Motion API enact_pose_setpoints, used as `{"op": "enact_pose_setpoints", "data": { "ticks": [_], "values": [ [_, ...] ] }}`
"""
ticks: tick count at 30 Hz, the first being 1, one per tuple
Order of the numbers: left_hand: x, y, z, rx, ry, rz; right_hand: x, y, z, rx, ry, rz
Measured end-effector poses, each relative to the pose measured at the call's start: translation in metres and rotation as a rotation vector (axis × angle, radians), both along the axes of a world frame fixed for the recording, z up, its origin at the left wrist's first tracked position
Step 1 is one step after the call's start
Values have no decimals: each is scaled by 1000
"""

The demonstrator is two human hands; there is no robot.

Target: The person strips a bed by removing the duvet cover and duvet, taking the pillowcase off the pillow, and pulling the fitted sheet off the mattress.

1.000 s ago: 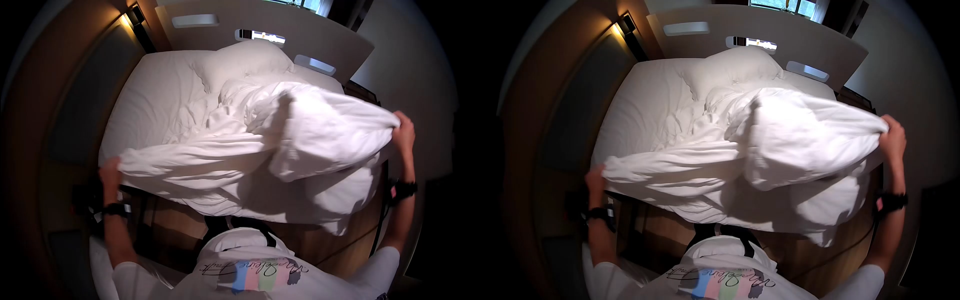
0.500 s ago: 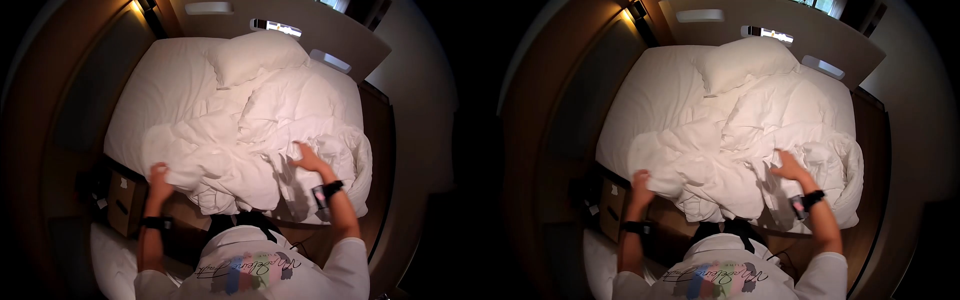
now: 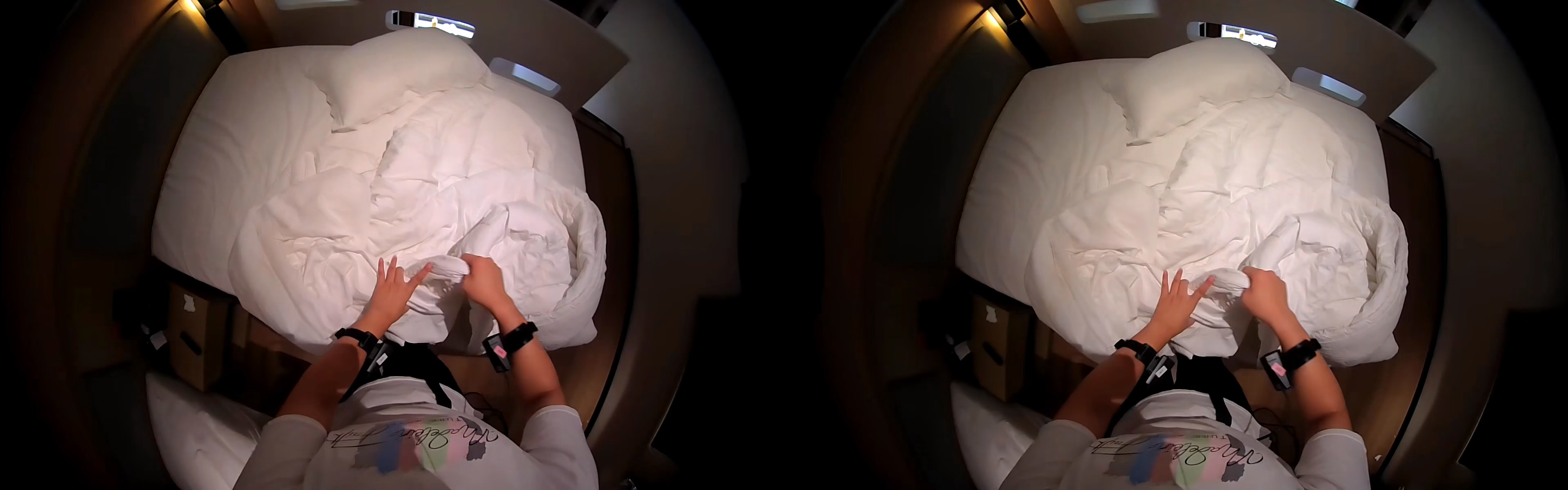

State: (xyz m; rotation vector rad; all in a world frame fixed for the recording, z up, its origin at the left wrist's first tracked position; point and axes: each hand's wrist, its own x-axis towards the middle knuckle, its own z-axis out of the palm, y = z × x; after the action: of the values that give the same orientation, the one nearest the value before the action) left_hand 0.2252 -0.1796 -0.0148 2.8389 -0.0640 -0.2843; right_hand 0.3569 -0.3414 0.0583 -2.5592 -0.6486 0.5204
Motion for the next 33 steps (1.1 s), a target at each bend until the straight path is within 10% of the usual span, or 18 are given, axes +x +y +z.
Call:
{"op": "enact_pose_setpoints", "data": {
  "ticks": [9, 21, 27, 31, 33],
  "values": [
    [-71, -1, 17, -96, 337, 182, 65, -95, 2, 431, -44, -298],
    [-206, 209, -12, 372, 265, 609, 252, -253, 203, 792, -562, -666],
    [-210, 206, 7, 351, 187, 588, 166, -130, 157, -501, -764, -193],
    [-204, 157, 6, 289, 50, 433, 68, -33, 13, -152, -622, 473],
    [-203, 143, 3, 237, -11, 379, 16, 23, -47, 194, 21, 570]
  ]
}}
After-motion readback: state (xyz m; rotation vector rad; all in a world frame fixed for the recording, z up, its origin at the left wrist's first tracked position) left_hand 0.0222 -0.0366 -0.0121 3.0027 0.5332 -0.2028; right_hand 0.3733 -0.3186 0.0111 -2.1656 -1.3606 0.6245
